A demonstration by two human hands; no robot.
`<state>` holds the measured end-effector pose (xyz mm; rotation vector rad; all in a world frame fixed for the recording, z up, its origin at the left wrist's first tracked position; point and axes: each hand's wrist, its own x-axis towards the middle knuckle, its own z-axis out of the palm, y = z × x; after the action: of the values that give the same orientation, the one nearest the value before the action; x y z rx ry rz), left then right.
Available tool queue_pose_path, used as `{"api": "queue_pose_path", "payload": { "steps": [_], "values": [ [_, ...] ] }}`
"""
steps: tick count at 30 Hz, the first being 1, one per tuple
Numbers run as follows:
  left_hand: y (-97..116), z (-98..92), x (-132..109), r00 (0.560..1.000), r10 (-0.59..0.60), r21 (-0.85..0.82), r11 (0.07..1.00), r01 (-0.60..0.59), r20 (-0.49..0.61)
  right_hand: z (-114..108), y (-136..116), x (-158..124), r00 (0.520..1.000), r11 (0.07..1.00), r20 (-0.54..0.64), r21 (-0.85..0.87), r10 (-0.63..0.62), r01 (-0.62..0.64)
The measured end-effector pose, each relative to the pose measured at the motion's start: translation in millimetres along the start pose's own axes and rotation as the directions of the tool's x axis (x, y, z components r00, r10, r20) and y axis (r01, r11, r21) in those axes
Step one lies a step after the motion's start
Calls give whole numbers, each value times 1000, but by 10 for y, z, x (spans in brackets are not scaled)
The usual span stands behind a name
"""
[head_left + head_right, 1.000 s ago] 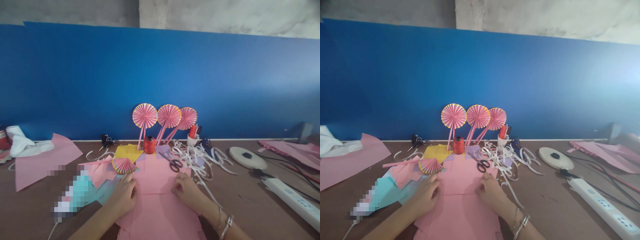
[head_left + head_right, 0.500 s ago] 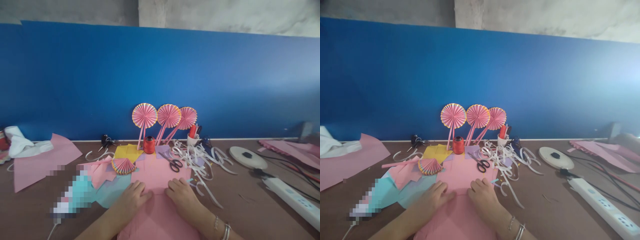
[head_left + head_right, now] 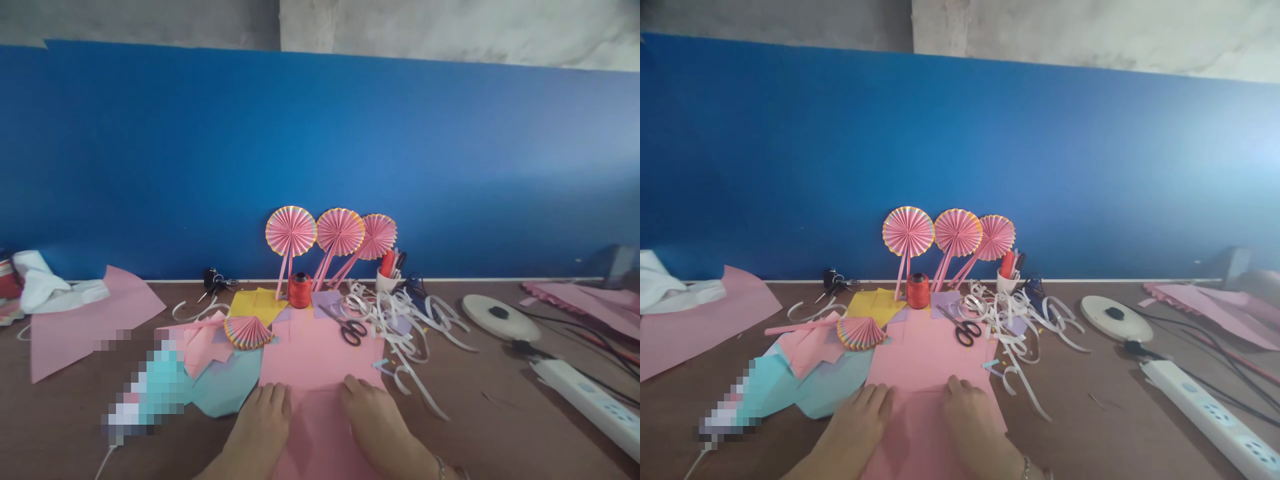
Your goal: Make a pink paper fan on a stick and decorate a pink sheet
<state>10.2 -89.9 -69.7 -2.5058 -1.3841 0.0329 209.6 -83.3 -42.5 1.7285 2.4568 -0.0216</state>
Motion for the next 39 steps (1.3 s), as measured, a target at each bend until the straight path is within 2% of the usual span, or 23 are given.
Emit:
{"api": "queue_pose_path", "payload": {
  "steps": [2, 6, 10, 14, 20, 29, 33, 39],
  "values": [
    [4, -27, -11, 999, -42, 15, 999, 42, 17, -2, -16, -6, 1000, 1000, -25, -5, 10, -10],
    [-14, -112, 4, 995, -70, 9, 998, 70, 72, 30, 22, 6, 995, 999, -87, -27, -46, 43],
    [-83, -185, 70, 992, -38, -50, 998, 44, 118, 37, 141, 46, 981, 985, -94, -60, -167, 162],
    [-158, -174, 127, 992, 45, -125, 992, -30, 119, 32, 216, 92, 954, 965, -147, -73, -260, 252],
    [-205, -107, 127, 995, 90, -199, 977, -82, 33, 31, 190, 114, 956, 974, -186, -37, -225, 222],
    [-192, -163, 169, 993, 38, -221, 975, -12, 114, -67, 215, 94, 973, 981, -141, 43, -183, 190],
    [-210, -158, 183, 996, -6, -268, 963, 29, 88, -38, 260, 125, 978, 980, -119, 75, -172, 182],
    [-275, -93, 220, 997, -53, -380, 922, 72, 60, 53, 303, 179, 954, 970, -259, 149, -148, 191]
  ]
}}
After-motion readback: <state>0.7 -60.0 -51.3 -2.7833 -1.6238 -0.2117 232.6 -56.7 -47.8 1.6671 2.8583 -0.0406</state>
